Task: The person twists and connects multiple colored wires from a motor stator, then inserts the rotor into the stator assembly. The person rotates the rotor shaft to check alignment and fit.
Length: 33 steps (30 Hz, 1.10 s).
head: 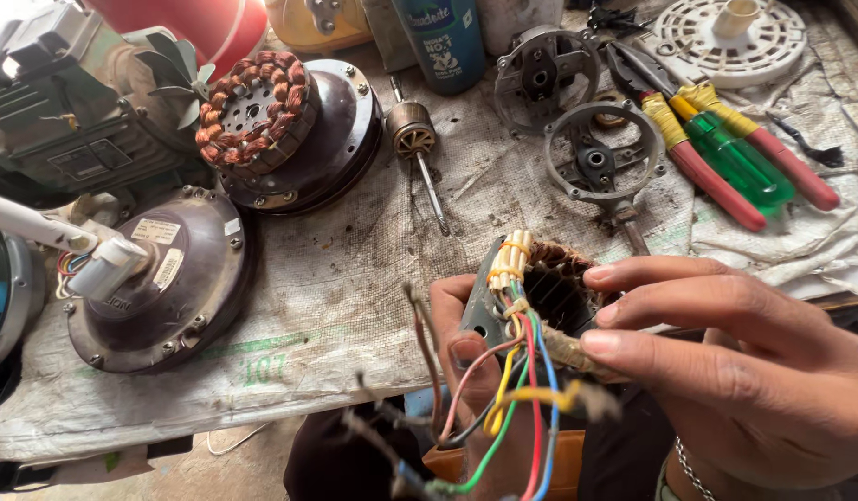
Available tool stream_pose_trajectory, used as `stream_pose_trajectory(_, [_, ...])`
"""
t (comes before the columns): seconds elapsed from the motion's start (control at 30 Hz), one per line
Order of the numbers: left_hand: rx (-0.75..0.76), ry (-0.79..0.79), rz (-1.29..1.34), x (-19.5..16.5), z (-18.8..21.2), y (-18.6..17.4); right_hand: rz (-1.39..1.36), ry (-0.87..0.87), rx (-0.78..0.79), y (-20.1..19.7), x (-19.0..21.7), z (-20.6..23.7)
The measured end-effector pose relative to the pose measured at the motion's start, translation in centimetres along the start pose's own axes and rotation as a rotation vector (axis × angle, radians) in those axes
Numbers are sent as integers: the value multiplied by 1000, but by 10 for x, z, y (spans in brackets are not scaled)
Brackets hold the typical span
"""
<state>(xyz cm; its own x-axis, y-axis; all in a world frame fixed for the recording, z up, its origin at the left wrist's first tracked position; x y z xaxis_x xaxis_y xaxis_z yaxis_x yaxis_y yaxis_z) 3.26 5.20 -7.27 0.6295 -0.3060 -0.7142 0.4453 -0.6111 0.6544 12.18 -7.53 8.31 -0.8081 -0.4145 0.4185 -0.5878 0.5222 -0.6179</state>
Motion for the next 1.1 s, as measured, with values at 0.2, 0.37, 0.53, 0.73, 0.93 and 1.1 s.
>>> stream_pose_trajectory(0.2, [16,-67,59,-19,-4,19,4,-13,69,2,-1,-5])
stream_pose_trajectory(0.37, [22,-94,74,-26,-5,25,-32,-6,-26,4,-3,-1])
stream_pose_trajectory(0.53, [22,-103,78,-33,-6,31,27,-31,-60,5,9,-13])
stream_pose_trajectory(0.73, [-23,-107,77,-35,4,32,26,15,-70,7,14,-21])
stream_pose_trajectory(0.93, [-148,-163,-69,-40,9,29,-117,47,-132,5,-4,-4])
stream_pose_trajectory(1.1, [-58,-204,-222,-52,12,46,-186,160,-264,10,-9,4])
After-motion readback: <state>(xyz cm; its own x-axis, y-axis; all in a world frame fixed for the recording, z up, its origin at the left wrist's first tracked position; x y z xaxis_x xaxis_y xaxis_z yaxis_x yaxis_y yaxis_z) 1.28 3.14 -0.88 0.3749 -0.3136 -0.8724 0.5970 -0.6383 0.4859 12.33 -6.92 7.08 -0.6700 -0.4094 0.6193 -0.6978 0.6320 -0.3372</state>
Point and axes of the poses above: each hand's wrist, its own z-axis away from the middle knuckle, its own y-axis out of the palm, x = y × z, the point moved 7 cm from there along -z, towards the middle knuckle, and after that the axes turned 9 degrees about x, right-handed, at the moved point
